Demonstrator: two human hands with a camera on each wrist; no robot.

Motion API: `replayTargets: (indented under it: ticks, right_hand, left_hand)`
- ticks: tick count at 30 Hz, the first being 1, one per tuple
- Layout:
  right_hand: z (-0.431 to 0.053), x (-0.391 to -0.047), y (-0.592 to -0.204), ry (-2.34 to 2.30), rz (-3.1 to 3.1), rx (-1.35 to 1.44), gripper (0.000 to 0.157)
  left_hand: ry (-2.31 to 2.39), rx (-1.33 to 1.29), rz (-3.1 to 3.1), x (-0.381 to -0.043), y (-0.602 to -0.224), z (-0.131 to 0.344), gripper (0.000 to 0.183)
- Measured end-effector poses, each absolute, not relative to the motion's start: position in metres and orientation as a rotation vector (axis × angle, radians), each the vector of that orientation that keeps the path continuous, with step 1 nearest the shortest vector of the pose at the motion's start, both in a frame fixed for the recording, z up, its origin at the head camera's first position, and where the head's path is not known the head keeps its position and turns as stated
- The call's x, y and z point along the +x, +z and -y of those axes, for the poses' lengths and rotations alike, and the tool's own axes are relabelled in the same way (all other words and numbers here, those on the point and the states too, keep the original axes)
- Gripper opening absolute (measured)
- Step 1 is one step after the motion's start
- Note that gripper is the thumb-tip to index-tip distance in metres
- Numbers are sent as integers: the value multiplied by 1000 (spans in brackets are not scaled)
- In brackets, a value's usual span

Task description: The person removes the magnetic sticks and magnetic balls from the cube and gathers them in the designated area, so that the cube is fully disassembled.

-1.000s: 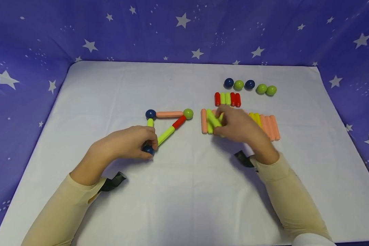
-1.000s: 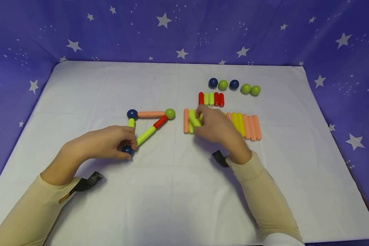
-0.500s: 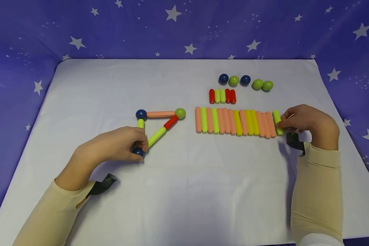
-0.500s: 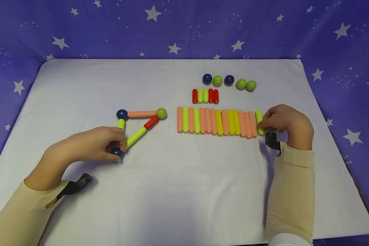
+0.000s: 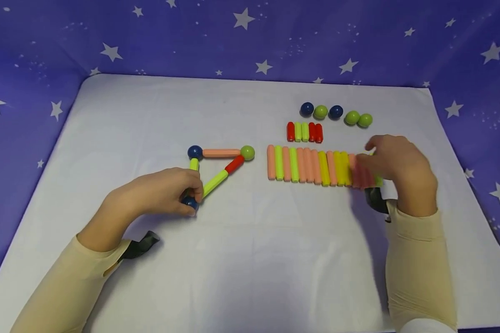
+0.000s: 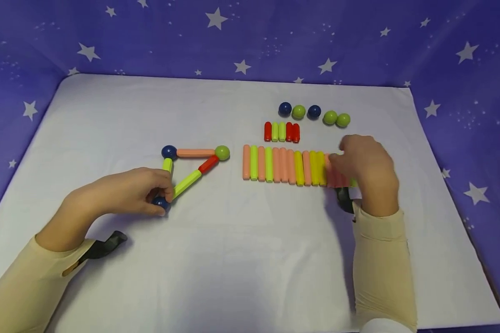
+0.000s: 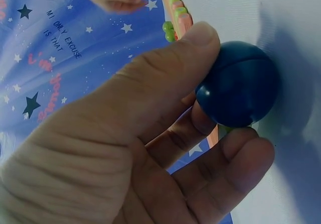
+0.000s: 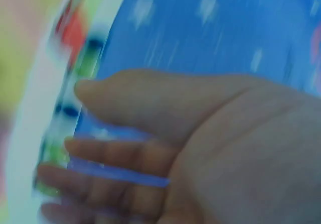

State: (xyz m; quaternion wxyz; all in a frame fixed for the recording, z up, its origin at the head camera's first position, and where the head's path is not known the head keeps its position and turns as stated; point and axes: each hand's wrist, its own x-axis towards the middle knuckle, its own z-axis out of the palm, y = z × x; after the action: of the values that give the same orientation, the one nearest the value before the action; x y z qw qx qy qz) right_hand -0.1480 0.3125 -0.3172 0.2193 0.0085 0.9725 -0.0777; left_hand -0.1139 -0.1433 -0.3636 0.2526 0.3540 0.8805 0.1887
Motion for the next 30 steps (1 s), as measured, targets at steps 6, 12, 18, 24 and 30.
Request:
replayTargets:
  ticks: [6,12,18,24,30]
  right_hand:
    - [-195,-144,-331,-495,-2767,-624,32]
    - [-117,-163,-356,-463,-2841,-852,19]
    - [-97,-175,-367,-340,-2928,-734,12]
    - [-88,-174,-373,-241,-2943,-788,9]
    - [-85,-172,-375,-167,-2914,-845,7]
  left_hand:
    - [513,955,-2384,-115,-361,146,21]
    - [549,988,-2373,-115,-360,147,21]
    - [551,993,-2370,-113,-360,142,20]
    - [524,997,-2373,-113,-359,143,21]
    - [526,975,-2380,-113,-360,146,21]
